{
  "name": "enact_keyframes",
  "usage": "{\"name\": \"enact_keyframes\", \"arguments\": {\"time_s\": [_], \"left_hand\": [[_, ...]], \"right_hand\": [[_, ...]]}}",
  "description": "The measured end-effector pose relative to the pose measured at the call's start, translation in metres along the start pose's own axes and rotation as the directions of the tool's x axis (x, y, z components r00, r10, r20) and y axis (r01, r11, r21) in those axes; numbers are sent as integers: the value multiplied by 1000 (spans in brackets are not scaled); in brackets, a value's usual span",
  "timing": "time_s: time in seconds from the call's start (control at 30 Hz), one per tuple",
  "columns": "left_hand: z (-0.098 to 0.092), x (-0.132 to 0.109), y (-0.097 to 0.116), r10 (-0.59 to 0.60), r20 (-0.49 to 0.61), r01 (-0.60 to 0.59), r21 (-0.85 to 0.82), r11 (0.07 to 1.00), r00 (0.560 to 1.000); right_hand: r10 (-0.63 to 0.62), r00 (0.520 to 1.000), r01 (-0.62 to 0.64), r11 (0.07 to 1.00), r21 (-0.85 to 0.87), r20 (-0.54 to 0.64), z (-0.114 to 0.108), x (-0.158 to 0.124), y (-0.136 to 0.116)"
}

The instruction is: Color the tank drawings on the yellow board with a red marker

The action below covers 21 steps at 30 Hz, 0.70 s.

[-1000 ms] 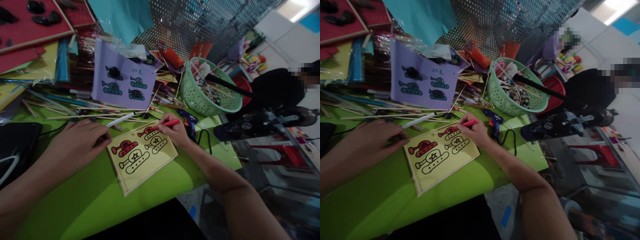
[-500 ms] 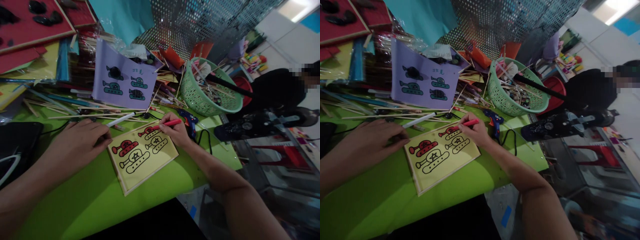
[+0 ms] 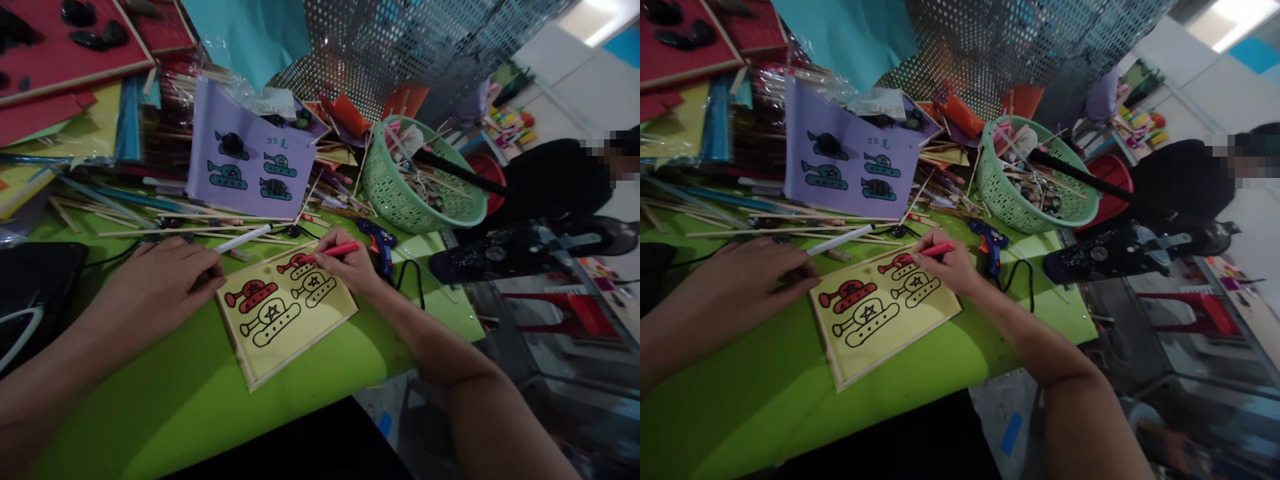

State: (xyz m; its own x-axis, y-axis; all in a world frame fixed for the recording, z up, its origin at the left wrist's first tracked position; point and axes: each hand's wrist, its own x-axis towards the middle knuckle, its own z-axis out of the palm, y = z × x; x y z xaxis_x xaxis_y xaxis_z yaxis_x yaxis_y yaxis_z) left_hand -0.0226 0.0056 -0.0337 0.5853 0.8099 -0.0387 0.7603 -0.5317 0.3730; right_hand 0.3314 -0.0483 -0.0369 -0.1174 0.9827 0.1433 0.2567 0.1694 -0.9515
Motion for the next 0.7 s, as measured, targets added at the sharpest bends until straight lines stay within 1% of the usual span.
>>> {"name": "enact_keyframes", "arguments": {"time_s": [0.2, 0.4, 0.53, 0.7], "left_hand": [[-2, -1, 2, -1, -12, 1, -5, 1000, 1000], [-2, 1, 3, 1, -6, -1, -3, 1000, 1000], [0, 0, 1, 8, -15, -7, 21, 1000, 1000], [1, -1, 0, 16, -20, -15, 66, 998, 1000]], "right_hand": [[-10, 1000, 9, 999, -46, -3, 0, 0, -1], [-15, 1000, 15, 1000, -14, -22, 1, 0, -1], [20, 1000, -19, 999, 48, -13, 0, -1, -1], [56, 998, -56, 998, 19, -26, 0, -1, -3]]}}
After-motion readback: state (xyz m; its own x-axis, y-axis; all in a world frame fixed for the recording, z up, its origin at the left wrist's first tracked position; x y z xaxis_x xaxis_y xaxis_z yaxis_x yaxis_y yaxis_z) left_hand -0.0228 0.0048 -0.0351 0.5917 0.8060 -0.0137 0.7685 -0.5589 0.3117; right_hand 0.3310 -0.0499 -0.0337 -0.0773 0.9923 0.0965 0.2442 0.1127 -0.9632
